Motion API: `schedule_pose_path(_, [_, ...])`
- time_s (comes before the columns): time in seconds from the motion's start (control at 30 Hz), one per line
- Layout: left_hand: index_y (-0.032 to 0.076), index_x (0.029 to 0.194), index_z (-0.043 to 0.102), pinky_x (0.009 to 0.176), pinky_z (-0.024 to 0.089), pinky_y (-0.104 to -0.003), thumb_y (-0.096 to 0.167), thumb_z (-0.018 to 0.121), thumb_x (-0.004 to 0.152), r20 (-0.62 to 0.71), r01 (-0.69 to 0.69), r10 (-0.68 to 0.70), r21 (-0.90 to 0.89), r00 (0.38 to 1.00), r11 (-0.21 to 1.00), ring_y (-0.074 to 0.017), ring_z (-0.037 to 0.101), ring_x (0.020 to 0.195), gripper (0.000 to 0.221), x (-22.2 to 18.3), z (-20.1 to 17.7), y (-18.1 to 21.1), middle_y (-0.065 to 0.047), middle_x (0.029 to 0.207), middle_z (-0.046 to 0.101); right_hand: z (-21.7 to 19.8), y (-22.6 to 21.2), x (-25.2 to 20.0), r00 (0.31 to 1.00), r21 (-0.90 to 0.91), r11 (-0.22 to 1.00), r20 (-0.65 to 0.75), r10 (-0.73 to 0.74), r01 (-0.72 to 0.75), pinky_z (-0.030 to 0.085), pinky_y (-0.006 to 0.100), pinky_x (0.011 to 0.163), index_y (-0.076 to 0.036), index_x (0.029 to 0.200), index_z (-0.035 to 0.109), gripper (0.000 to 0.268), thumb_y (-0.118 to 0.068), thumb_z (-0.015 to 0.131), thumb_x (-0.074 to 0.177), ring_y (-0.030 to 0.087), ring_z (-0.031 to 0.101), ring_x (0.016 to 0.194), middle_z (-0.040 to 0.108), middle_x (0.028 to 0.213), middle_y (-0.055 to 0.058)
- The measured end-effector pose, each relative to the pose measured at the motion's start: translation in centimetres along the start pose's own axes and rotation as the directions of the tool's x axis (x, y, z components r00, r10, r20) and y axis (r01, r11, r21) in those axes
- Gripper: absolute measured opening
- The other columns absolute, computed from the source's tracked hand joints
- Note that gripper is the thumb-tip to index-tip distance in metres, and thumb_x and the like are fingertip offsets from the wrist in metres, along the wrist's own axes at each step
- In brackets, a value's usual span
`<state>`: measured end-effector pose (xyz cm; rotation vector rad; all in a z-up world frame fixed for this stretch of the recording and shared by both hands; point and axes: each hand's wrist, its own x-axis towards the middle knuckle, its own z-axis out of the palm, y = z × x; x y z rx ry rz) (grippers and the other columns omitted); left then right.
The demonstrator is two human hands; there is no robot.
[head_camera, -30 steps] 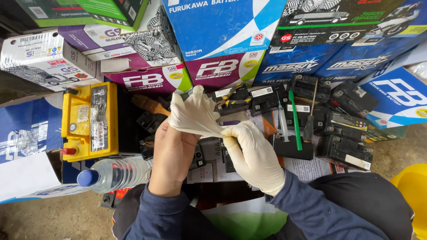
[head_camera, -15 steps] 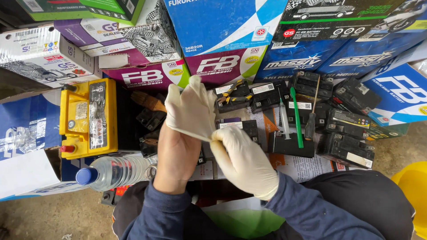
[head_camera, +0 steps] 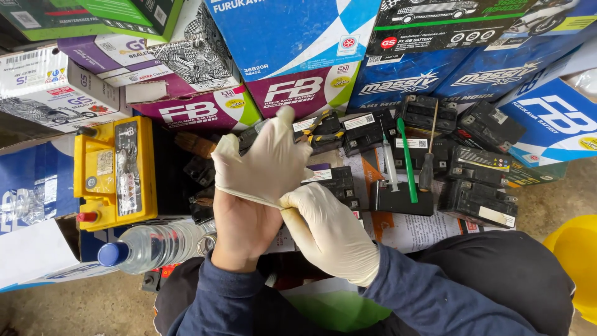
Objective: Putting on a pair of white rubber gloves while sitting on the floor.
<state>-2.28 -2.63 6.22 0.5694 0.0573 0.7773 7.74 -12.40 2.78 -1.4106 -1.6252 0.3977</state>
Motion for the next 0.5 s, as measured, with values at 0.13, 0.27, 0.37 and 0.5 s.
schedule_pose_path(0.13, [0.028,0.145,0.052,0.103,0.051,-0.04,0.056,0.053,0.108,0.021,0.016,-0.016,-0.032,1.0,0.999,-0.0269,0.055,0.129,0.046,-0.8,-0.9,-0.7,-0.018,0.176,0.025,-1.1,0.0,-0.1,0.999,-0.053,0.998,0.006,0.034,-0.034,0.051,0.039,0.08,-0.007,0.106,0.059,0.007,-0.008,0.06,0.099,0.028,0.063,0.091,0.065,0.1,0.007])
schedule_pose_path(0.27, [-0.01,0.159,0.027,0.125,0.031,-0.039,0.059,0.036,0.102,-0.046,0.144,-0.154,-0.168,0.987,0.975,-0.0311,0.038,0.149,0.09,-1.1,-1.0,-1.0,-0.023,0.164,0.034,-4.4,0.4,0.9,0.996,-0.101,0.995,-0.087,0.015,-0.024,0.053,0.039,0.091,-0.002,0.118,0.066,0.019,-0.007,0.061,0.1,0.029,0.067,0.101,0.071,0.109,0.013])
schedule_pose_path(0.37, [-0.01,0.161,0.021,0.126,0.03,-0.04,0.056,0.04,0.104,0.0,0.195,-0.202,-0.266,0.979,0.944,-0.0309,0.033,0.152,0.089,-1.7,-1.1,-1.1,-0.023,0.167,0.027,-6.0,1.9,1.4,0.974,-0.176,0.976,-0.206,0.092,-0.13,0.053,0.036,0.095,-0.001,0.119,0.069,0.022,-0.005,0.068,0.097,0.027,0.067,0.105,0.071,0.113,0.014])
schedule_pose_path(0.5, [-0.011,0.161,0.02,0.119,0.039,-0.051,0.056,0.04,0.103,0.024,0.236,-0.238,-0.264,0.971,0.935,-0.0411,0.034,0.151,0.091,-2.0,-1.3,-1.4,-0.027,0.166,0.028,-7.4,3.1,1.8,0.971,-0.136,0.963,-0.075,0.226,-0.234,0.05,0.029,0.075,-0.009,0.121,0.072,0.027,-0.012,0.073,0.094,0.016,0.061,0.077,0.074,0.106,0.003])
